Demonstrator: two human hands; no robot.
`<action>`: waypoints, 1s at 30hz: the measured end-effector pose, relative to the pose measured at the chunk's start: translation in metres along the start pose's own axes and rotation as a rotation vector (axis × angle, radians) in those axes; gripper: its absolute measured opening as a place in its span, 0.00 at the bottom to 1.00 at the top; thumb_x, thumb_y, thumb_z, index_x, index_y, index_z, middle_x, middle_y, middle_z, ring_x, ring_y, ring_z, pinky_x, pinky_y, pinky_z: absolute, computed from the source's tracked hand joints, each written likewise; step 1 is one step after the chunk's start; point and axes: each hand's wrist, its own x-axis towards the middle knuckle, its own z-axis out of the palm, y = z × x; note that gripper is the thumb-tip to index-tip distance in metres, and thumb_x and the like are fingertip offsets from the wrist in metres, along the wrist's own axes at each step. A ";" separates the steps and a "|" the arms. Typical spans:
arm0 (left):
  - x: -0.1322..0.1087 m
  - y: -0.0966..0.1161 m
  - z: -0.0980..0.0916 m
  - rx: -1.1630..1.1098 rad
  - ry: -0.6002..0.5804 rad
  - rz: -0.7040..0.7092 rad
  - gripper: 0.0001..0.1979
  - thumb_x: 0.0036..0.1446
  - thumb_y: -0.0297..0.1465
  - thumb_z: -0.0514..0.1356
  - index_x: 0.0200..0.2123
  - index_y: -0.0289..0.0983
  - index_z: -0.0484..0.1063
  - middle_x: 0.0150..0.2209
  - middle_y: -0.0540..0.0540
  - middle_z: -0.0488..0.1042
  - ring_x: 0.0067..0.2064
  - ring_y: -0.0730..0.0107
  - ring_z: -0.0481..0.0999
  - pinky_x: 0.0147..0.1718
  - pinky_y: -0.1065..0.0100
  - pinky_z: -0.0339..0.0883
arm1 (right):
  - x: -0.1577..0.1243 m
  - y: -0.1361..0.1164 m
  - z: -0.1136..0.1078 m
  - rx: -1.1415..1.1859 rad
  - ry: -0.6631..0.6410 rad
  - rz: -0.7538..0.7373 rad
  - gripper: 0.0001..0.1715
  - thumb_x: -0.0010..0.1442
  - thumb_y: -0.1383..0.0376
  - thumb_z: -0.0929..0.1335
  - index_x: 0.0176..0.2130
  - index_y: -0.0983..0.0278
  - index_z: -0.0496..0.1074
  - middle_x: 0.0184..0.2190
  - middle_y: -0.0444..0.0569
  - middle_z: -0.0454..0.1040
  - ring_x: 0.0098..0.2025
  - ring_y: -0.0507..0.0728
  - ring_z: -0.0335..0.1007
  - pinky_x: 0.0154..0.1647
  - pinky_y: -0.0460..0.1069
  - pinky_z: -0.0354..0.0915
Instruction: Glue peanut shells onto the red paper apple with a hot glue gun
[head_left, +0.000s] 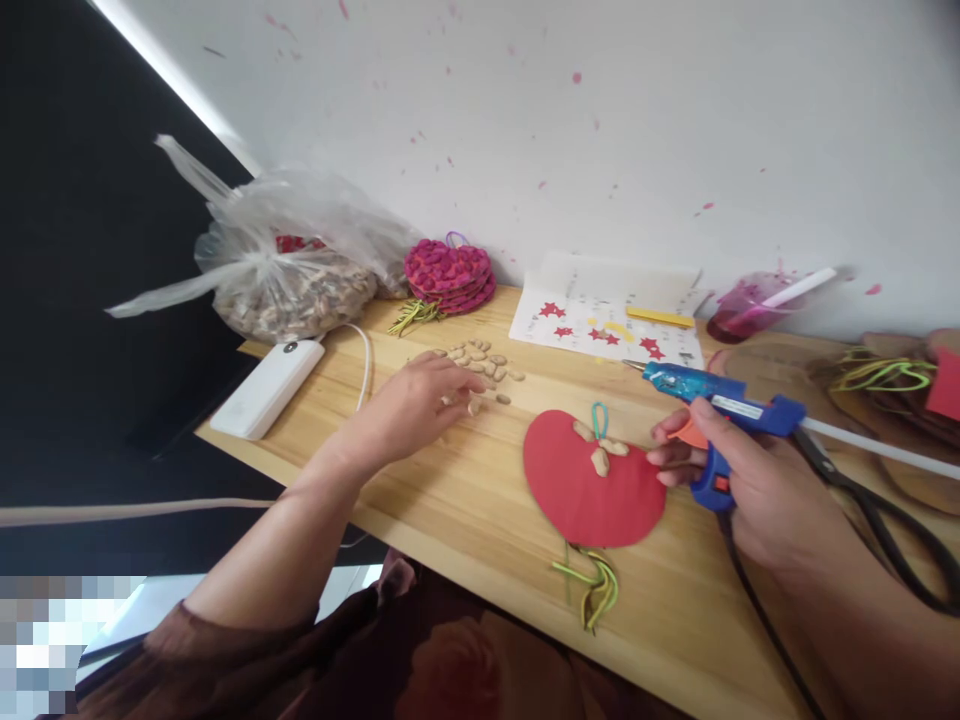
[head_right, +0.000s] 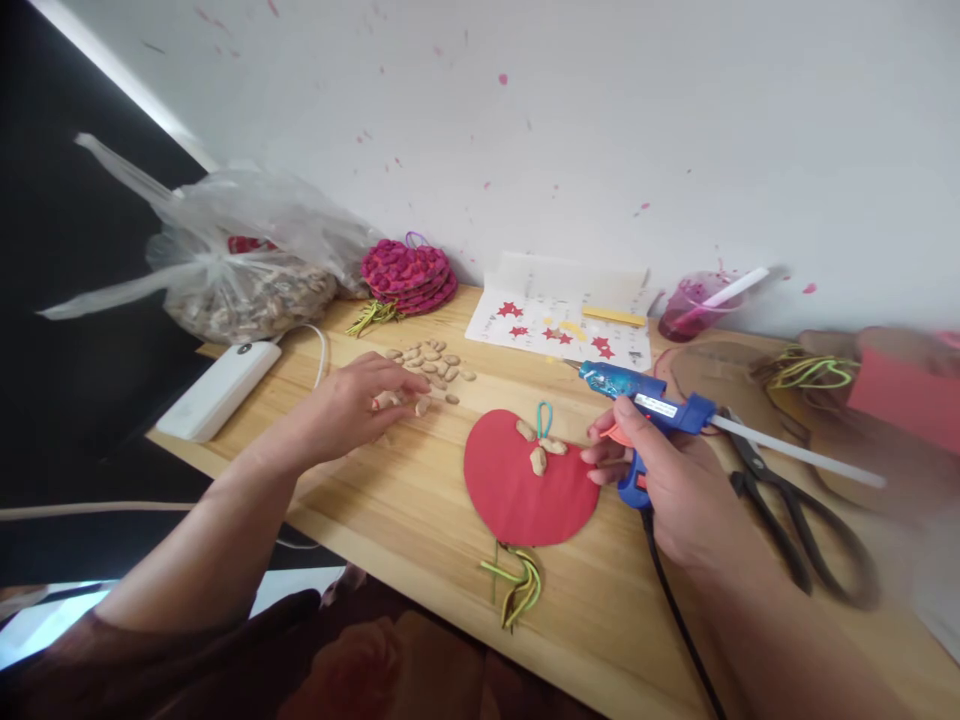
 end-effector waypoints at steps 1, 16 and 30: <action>0.000 0.000 0.000 0.004 0.021 -0.004 0.10 0.60 0.25 0.63 0.45 0.38 0.79 0.40 0.45 0.80 0.45 0.61 0.76 0.48 0.60 0.69 | 0.000 0.000 0.000 -0.003 -0.008 -0.003 0.25 0.45 0.45 0.80 0.27 0.63 0.78 0.24 0.48 0.78 0.23 0.56 0.78 0.20 0.45 0.74; 0.001 0.001 0.009 0.001 -0.053 0.060 0.12 0.65 0.30 0.58 0.49 0.39 0.78 0.48 0.46 0.82 0.48 0.62 0.79 0.52 0.61 0.70 | -0.003 -0.002 0.002 0.004 -0.030 0.006 0.24 0.50 0.47 0.78 0.29 0.64 0.76 0.26 0.47 0.77 0.24 0.54 0.77 0.21 0.45 0.73; 0.043 0.076 0.025 -0.196 -0.252 0.318 0.20 0.66 0.26 0.58 0.60 0.39 0.69 0.49 0.43 0.78 0.49 0.65 0.78 0.52 0.63 0.71 | 0.000 0.001 -0.001 0.040 -0.064 0.009 0.26 0.49 0.45 0.78 0.30 0.63 0.75 0.29 0.45 0.76 0.24 0.51 0.76 0.20 0.44 0.73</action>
